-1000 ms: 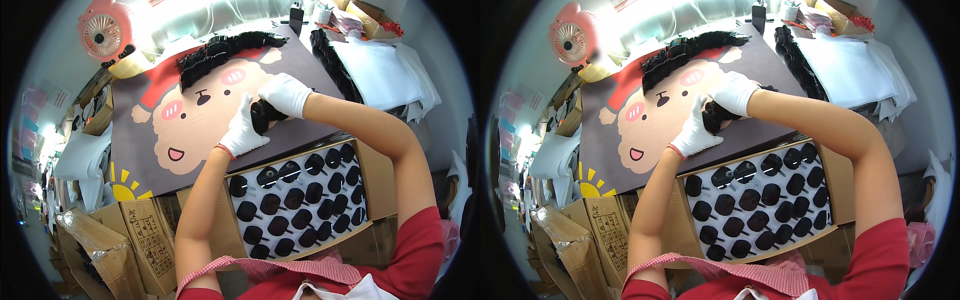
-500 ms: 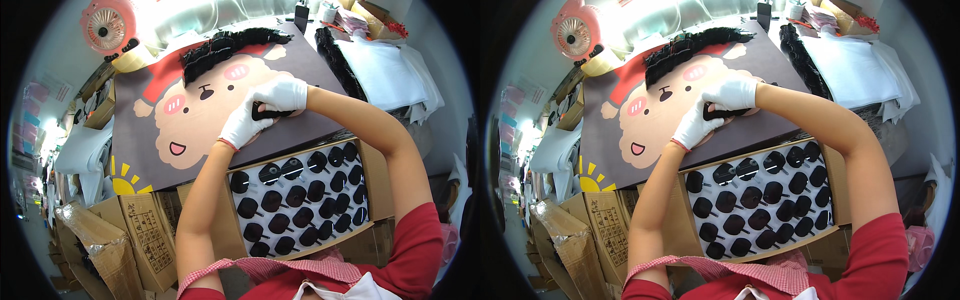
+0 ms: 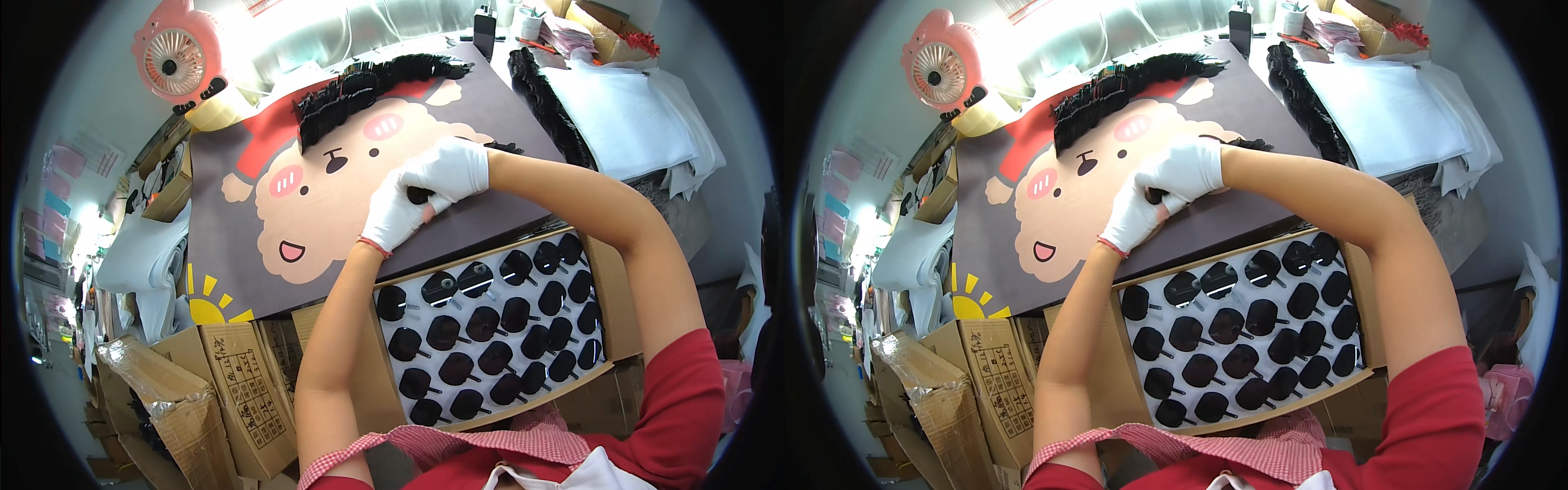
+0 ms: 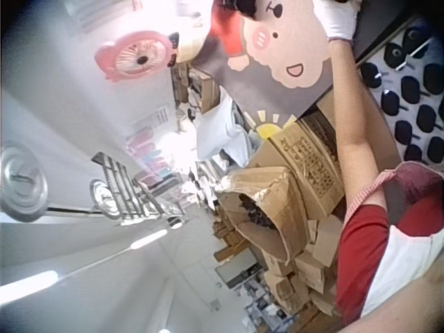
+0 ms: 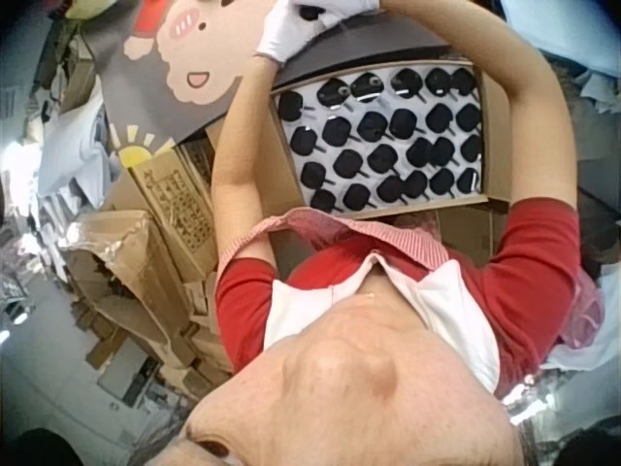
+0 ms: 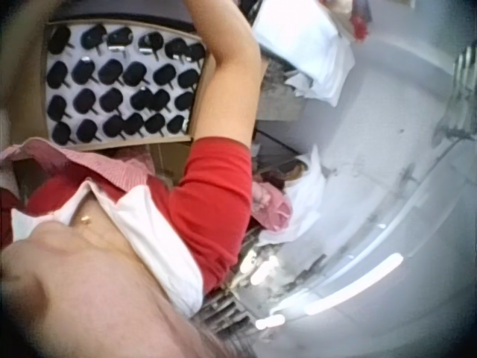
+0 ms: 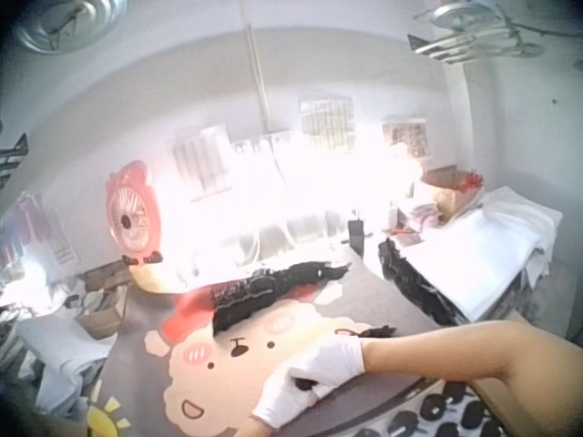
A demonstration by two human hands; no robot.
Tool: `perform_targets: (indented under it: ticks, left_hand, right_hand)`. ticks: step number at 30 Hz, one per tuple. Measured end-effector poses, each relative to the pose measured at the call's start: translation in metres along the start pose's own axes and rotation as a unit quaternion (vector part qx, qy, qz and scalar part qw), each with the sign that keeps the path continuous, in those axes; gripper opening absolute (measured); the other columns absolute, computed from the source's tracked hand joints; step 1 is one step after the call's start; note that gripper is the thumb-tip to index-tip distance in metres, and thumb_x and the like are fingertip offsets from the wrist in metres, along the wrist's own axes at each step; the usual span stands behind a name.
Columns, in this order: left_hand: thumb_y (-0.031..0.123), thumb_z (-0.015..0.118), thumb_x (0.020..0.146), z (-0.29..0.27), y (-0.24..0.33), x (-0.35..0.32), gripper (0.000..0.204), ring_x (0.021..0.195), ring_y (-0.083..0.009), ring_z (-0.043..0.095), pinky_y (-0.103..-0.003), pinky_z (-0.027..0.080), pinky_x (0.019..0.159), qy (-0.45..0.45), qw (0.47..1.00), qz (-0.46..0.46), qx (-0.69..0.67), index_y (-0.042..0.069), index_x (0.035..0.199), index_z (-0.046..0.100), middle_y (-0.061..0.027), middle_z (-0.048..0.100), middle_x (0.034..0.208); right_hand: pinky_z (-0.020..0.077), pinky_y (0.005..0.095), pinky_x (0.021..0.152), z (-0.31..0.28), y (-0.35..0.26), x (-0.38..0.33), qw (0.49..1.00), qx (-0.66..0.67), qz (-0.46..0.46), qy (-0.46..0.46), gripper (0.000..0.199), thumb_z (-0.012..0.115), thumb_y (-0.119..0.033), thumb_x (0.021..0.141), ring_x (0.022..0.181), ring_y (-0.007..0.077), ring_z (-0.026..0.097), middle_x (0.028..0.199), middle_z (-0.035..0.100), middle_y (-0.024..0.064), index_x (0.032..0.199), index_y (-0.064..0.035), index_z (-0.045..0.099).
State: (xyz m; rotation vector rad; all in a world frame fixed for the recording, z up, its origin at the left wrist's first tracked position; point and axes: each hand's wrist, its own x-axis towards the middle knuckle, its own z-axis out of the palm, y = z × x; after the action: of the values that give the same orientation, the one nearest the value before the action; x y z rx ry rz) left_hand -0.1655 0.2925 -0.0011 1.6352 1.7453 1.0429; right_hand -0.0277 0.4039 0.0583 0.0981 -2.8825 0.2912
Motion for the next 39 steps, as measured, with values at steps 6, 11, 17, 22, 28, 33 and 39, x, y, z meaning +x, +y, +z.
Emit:
perform_targets:
  ticks: [6,11,17,22,28,33,39]
  left_hand:
    - [0.030,0.084,0.067,-0.005,0.002,-0.004,0.053,0.104,-0.0268,0.064,-0.036,0.051,0.089,-0.021,0.999,-0.012,0.048,0.004,0.109,0.067,-0.0146,0.067,0.109]
    - [0.024,0.064,0.095,0.037,0.034,-0.034,0.067,0.126,-0.0228,0.048,-0.040,0.042,0.106,0.219,0.889,-0.018,-0.401,0.013,0.150,0.027,-0.0149,0.045,0.141]
    - [0.035,0.049,0.102,0.054,0.089,-0.109,0.035,0.116,-0.0230,0.056,-0.039,0.046,0.099,0.067,0.602,-0.135,-0.784,0.016,0.131,0.055,-0.0066,0.060,0.126]
    - [0.038,0.060,0.095,0.103,0.134,-0.151,0.036,0.109,-0.0233,0.061,-0.045,0.048,0.098,-0.057,0.464,-0.278,-0.839,0.019,0.125,0.060,-0.0057,0.062,0.124]
    - [0.034,0.059,0.097,0.153,0.147,-0.173,0.045,0.108,-0.0255,0.060,-0.043,0.053,0.090,-0.131,0.467,-0.331,-0.810,0.021,0.140,0.049,-0.0075,0.056,0.129]
    - [0.037,0.060,0.096,0.169,0.156,-0.185,0.046,0.115,-0.0256,0.058,-0.050,0.049,0.098,-0.127,0.488,-0.360,-0.785,0.022,0.138,0.050,-0.0079,0.056,0.131]
    - [0.033,0.058,0.097,0.160,0.151,-0.197,0.047,0.118,-0.0255,0.057,-0.050,0.050,0.097,-0.125,0.455,-0.334,-0.816,0.022,0.142,0.045,-0.0069,0.055,0.132]
  right_hand:
    - [0.0538,0.0376,0.063,0.007,-0.003,0.014,0.995,-0.099,0.010,-0.017,0.016,0.061,-0.028,0.090,0.072,0.0273,0.068,0.087,0.067,0.0087,0.098,-0.0140,0.064]
    - [0.0526,0.0390,0.064,0.021,-0.027,-0.009,0.933,-0.005,0.165,0.321,0.014,0.062,-0.018,0.091,0.071,0.0332,0.066,0.077,0.065,0.0137,0.093,-0.0049,0.059]
    - [0.0523,0.0389,0.073,-0.035,-0.108,-0.099,0.922,0.272,0.251,0.111,0.019,0.061,-0.026,0.094,0.083,0.0335,0.067,0.086,0.068,0.0128,0.099,-0.0077,0.061]
    - [0.0528,0.0393,0.076,-0.049,-0.046,-0.228,0.911,-0.145,0.359,0.142,0.013,0.068,-0.024,0.084,0.084,0.0300,0.065,0.087,0.064,0.0083,0.085,-0.0115,0.066]
    - [0.0531,0.0423,0.077,-0.039,0.005,-0.271,0.761,-0.275,0.567,0.156,0.028,0.070,-0.023,0.074,0.084,0.0347,0.063,0.091,0.063,0.0188,0.092,-0.0024,0.064]
    - [0.0547,0.0424,0.078,-0.028,0.050,-0.275,0.723,-0.228,0.635,0.146,0.027,0.059,-0.015,0.077,0.087,0.0373,0.067,0.091,0.066,0.0274,0.094,0.0040,0.066]
    - [0.0532,0.0397,0.082,-0.052,0.102,-0.318,0.793,-0.074,0.603,0.041,0.029,0.060,-0.022,0.085,0.089,0.0345,0.067,0.098,0.071,0.0174,0.105,-0.0025,0.069]
